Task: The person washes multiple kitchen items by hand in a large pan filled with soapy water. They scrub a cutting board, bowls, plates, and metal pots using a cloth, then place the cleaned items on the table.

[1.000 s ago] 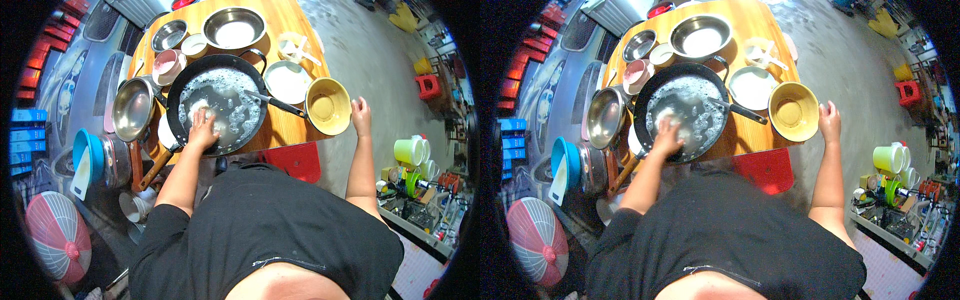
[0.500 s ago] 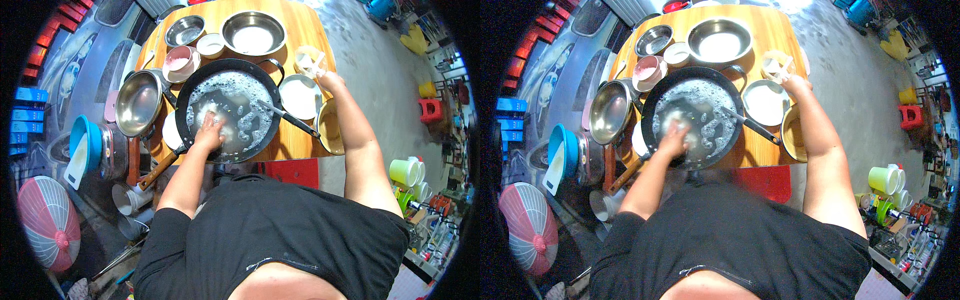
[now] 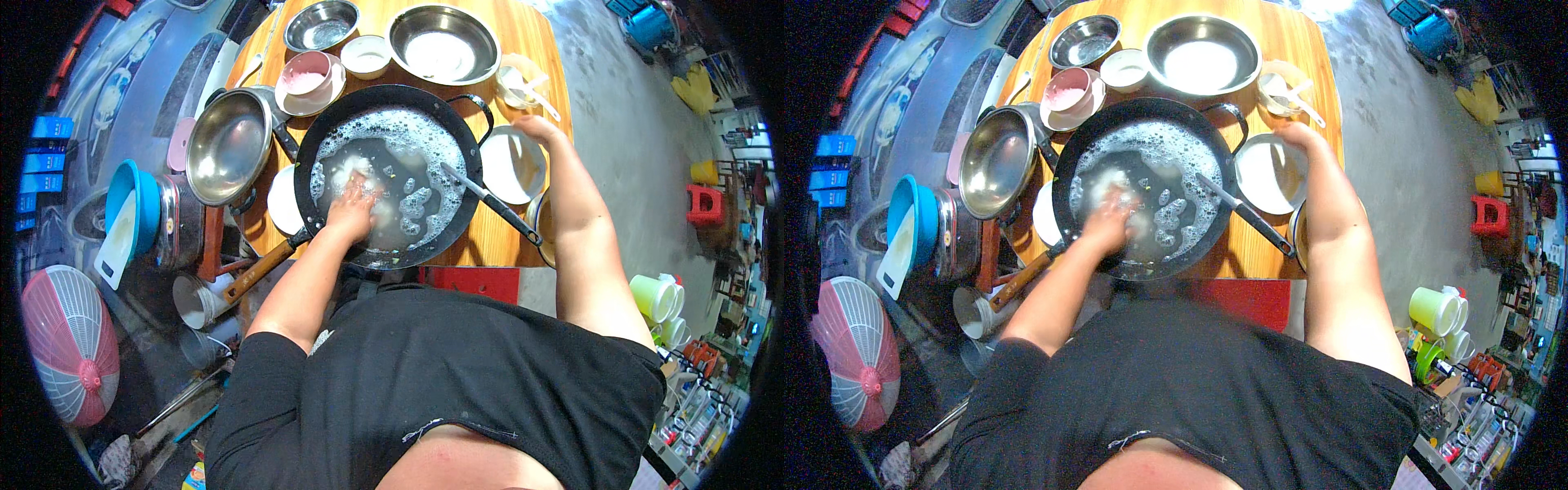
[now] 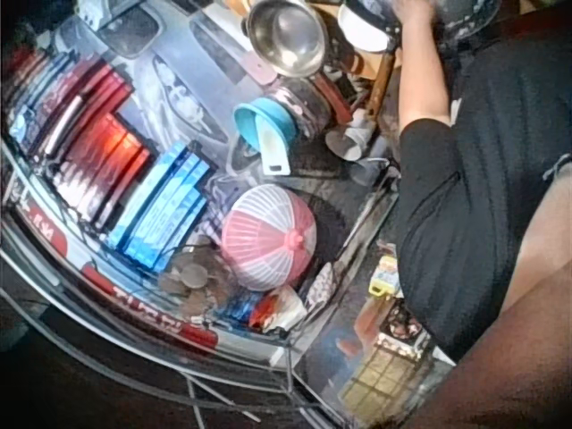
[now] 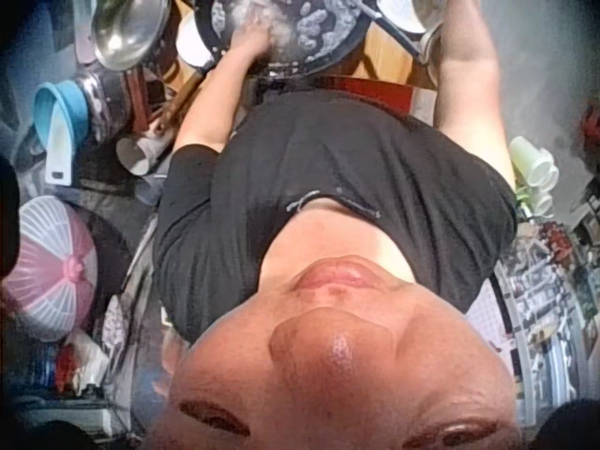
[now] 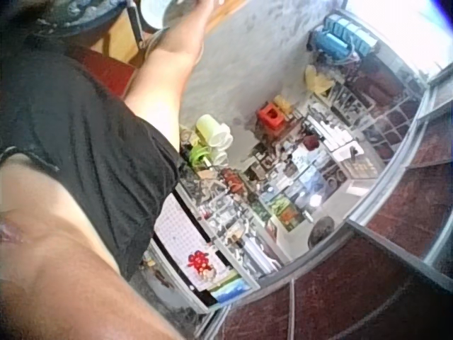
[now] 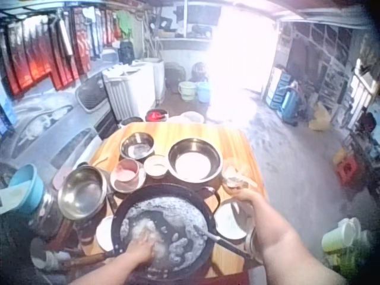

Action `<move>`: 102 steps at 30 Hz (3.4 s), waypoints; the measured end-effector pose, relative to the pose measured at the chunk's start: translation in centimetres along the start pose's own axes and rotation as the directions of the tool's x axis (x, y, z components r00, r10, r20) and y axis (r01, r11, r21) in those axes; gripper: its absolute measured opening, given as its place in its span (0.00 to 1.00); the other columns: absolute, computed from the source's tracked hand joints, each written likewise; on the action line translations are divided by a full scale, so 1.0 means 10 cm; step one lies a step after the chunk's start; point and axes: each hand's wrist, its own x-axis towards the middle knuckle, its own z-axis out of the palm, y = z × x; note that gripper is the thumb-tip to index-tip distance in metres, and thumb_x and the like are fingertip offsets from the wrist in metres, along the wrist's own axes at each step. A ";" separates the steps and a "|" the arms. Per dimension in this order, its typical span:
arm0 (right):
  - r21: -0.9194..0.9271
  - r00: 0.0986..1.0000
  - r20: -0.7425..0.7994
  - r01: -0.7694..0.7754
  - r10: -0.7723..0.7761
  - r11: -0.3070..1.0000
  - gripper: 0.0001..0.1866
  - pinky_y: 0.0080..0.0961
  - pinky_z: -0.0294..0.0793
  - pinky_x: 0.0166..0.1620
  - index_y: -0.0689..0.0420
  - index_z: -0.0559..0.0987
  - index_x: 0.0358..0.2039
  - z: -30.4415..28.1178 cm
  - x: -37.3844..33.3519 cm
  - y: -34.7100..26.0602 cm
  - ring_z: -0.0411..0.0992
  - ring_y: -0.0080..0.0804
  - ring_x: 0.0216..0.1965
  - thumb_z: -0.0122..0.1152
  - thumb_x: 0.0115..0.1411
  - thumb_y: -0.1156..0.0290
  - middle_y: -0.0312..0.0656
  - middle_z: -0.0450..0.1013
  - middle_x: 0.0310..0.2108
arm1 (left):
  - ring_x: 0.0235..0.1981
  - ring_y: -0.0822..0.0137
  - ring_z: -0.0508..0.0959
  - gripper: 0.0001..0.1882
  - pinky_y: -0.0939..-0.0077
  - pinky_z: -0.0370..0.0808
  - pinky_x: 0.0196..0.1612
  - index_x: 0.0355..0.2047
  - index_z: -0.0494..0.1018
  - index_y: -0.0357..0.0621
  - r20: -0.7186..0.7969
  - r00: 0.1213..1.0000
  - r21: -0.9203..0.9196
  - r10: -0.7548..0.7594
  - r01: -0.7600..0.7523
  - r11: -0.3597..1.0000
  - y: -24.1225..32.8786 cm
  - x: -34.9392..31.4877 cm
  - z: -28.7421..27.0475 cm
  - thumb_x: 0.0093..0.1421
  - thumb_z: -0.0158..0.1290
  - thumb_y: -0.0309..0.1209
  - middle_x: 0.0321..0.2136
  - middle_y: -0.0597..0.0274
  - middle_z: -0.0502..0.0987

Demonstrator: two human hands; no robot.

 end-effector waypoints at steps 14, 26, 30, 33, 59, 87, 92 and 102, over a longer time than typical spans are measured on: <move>0.378 0.995 -0.019 -0.085 0.100 0.922 0.15 0.26 0.69 0.30 0.52 0.76 0.49 -0.21 -0.28 0.15 0.70 0.23 0.33 0.54 0.63 0.63 0.33 0.75 0.34 | 0.70 0.56 0.39 0.36 0.47 0.56 0.62 0.64 0.56 0.70 -0.055 0.996 0.007 0.066 -0.066 0.998 -0.10 0.08 0.20 0.55 0.55 0.40 0.69 0.51 0.41; 0.571 0.826 -0.564 0.374 0.018 0.731 0.19 0.21 0.66 0.45 0.57 0.72 0.49 -0.84 -1.07 0.23 0.67 0.21 0.40 0.54 0.64 0.58 0.33 0.72 0.38 | 0.70 0.55 0.43 0.29 0.52 0.57 0.63 0.61 0.61 0.66 -0.095 0.995 -0.070 0.012 -0.019 0.997 -0.01 0.03 0.13 0.58 0.50 0.39 0.68 0.51 0.46; 0.573 0.782 -0.624 0.467 -0.012 0.674 0.21 0.21 0.66 0.47 0.58 0.69 0.51 -0.93 -1.50 -0.27 0.66 0.22 0.42 0.55 0.64 0.57 0.35 0.71 0.41 | 0.66 0.51 0.53 0.21 0.54 0.61 0.61 0.55 0.69 0.58 -0.131 0.991 -0.095 0.026 -0.039 0.995 -0.03 0.08 0.06 0.61 0.46 0.38 0.65 0.49 0.55; 0.507 0.791 -0.595 0.506 -0.141 0.697 0.18 0.22 0.66 0.48 0.57 0.70 0.50 -0.77 -1.77 -0.78 0.67 0.23 0.42 0.54 0.64 0.60 0.36 0.71 0.40 | 0.60 0.47 0.64 0.17 0.59 0.66 0.58 0.47 0.74 0.48 -0.231 0.973 -0.264 0.004 -0.067 0.962 -0.12 0.18 -0.02 0.61 0.46 0.38 0.58 0.46 0.65; 0.851 0.966 -0.113 -0.028 0.235 0.525 0.19 0.34 0.73 0.34 0.67 0.76 0.42 2.26 -1.86 -1.82 0.74 0.39 0.30 0.43 0.52 0.74 0.50 0.76 0.30 | 0.56 0.54 0.63 0.19 0.48 0.63 0.53 0.48 0.71 0.49 -0.323 0.931 -0.217 -0.169 0.101 0.971 0.13 0.36 0.02 0.59 0.49 0.42 0.55 0.55 0.63; 0.432 0.736 -0.669 0.500 -0.105 0.751 0.19 0.33 0.65 0.53 0.64 0.71 0.49 2.08 -1.88 -1.82 0.69 0.46 0.47 0.42 0.68 0.62 0.55 0.71 0.44 | 0.62 0.48 0.58 0.32 0.45 0.59 0.59 0.62 0.59 0.67 -0.494 0.779 0.163 0.386 -0.353 0.921 0.17 0.29 -0.14 0.59 0.48 0.56 0.64 0.53 0.51; 0.532 0.741 -0.671 0.501 -0.022 0.683 0.17 0.28 0.67 0.50 0.63 0.71 0.49 2.04 -1.95 -1.83 0.69 0.35 0.43 0.45 0.68 0.64 0.49 0.72 0.41 | 0.63 0.48 0.58 0.45 0.47 0.57 0.60 0.68 0.42 0.49 -0.369 0.918 -0.372 -0.147 -0.001 0.928 0.07 0.53 -0.31 0.59 0.46 0.58 0.64 0.47 0.54; 0.364 0.566 -0.824 0.478 0.037 0.799 0.17 0.38 0.66 0.53 0.66 0.69 0.49 1.93 -1.92 -2.06 0.67 0.57 0.49 0.42 0.68 0.67 0.58 0.68 0.48 | 0.61 0.38 0.58 0.69 0.56 0.58 0.62 0.66 0.34 0.35 -0.077 0.882 -0.850 -0.465 0.186 0.494 0.41 0.24 -0.10 0.41 0.61 0.66 0.60 0.29 0.52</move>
